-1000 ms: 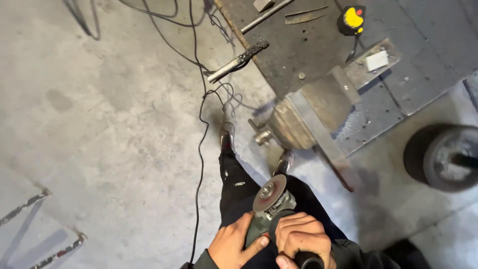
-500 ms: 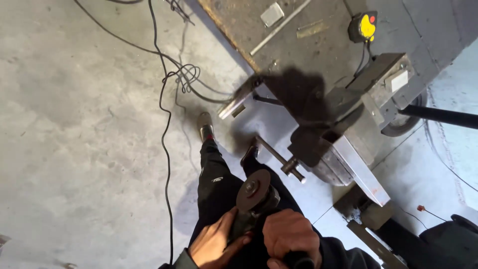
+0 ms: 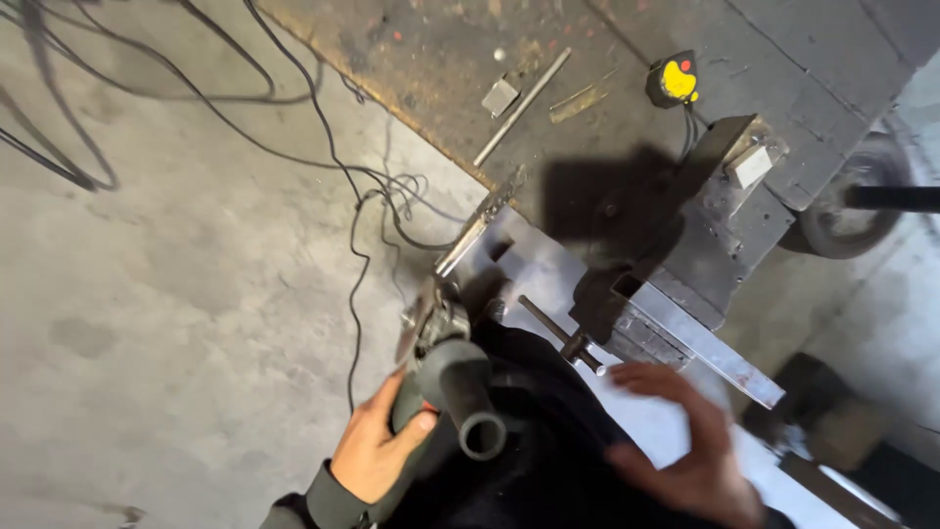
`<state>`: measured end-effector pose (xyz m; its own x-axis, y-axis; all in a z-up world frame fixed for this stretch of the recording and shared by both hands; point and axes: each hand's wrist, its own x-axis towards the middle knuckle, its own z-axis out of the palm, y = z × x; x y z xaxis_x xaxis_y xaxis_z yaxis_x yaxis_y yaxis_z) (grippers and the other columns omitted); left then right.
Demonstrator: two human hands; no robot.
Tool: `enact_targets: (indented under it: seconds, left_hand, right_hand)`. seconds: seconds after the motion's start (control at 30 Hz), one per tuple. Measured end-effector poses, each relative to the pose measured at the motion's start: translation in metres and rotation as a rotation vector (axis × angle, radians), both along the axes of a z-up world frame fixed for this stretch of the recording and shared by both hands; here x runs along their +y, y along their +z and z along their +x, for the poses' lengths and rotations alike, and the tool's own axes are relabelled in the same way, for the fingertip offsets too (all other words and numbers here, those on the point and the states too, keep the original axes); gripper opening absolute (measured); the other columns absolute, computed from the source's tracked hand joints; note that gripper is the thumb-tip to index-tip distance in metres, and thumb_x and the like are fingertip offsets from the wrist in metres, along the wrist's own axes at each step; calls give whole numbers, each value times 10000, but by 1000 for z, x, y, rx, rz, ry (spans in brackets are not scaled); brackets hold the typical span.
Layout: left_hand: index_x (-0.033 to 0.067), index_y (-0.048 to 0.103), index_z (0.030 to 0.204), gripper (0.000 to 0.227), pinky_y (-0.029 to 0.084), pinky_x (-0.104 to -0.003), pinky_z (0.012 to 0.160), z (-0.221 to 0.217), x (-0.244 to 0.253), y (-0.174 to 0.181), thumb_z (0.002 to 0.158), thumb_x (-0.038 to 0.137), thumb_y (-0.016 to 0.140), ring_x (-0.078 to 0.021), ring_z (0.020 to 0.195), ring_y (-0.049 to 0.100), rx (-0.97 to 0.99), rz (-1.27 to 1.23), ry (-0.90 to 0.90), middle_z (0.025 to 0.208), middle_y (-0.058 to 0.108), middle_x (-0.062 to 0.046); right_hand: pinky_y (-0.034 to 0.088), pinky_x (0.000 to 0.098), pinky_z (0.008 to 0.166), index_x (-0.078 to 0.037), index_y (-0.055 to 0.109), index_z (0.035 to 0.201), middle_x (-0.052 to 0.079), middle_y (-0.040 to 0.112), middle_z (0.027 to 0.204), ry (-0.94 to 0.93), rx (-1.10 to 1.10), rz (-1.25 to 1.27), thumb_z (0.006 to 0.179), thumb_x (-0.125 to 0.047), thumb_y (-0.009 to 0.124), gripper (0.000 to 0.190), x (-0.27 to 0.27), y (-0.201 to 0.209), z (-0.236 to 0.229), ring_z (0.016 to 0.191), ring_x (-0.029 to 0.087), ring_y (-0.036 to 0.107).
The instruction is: Cutting a metal square tube with an angle grinder while it is secured in a vise.
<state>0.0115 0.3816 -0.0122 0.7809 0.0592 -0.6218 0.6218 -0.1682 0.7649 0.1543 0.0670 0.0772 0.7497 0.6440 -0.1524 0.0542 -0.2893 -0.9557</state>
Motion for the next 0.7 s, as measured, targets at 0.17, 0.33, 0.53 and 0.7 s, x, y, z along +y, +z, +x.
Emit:
enact_targets:
  seconds: [0.17,0.33,0.53,0.7]
  left_hand:
    - [68,565,1386,639,573,-330,749,65,13,30,838,352,732,-220,815,745,-140,292,15,1009,787,-93]
    - [-6,525,1389,664,544,-430,728,159,12,24,917,439,668,-369,850,690,-410,646,-10,1107,711,-217]
    - [-6,516,1321,658,521,-550,730,304,53,-81,959,530,637,-490,879,664,-531,993,18,1064,686,-260]
    - [15,513,1255,763,557,-506,681,405,86,-172,899,657,723,-401,788,675,-461,1360,-25,968,670,-188]
  right_hand:
    - [497,413,978,-23,625,1347,158,684,1230,-417,-17,-758,740,-52,810,635,-89,0,24,1132,270,642]
    - [488,524,1042,-80,473,1486,191,553,1423,-253,145,-1076,819,-362,733,769,-99,-6,40,1293,368,585]
    - [582,364,627,-19,622,1240,98,744,787,-94,-333,-950,791,-435,748,625,-126,-43,25,649,255,746]
    - [577,372,770,-5,634,1116,92,733,679,-144,-321,-1090,784,-586,704,673,-103,-38,22,789,286,753]
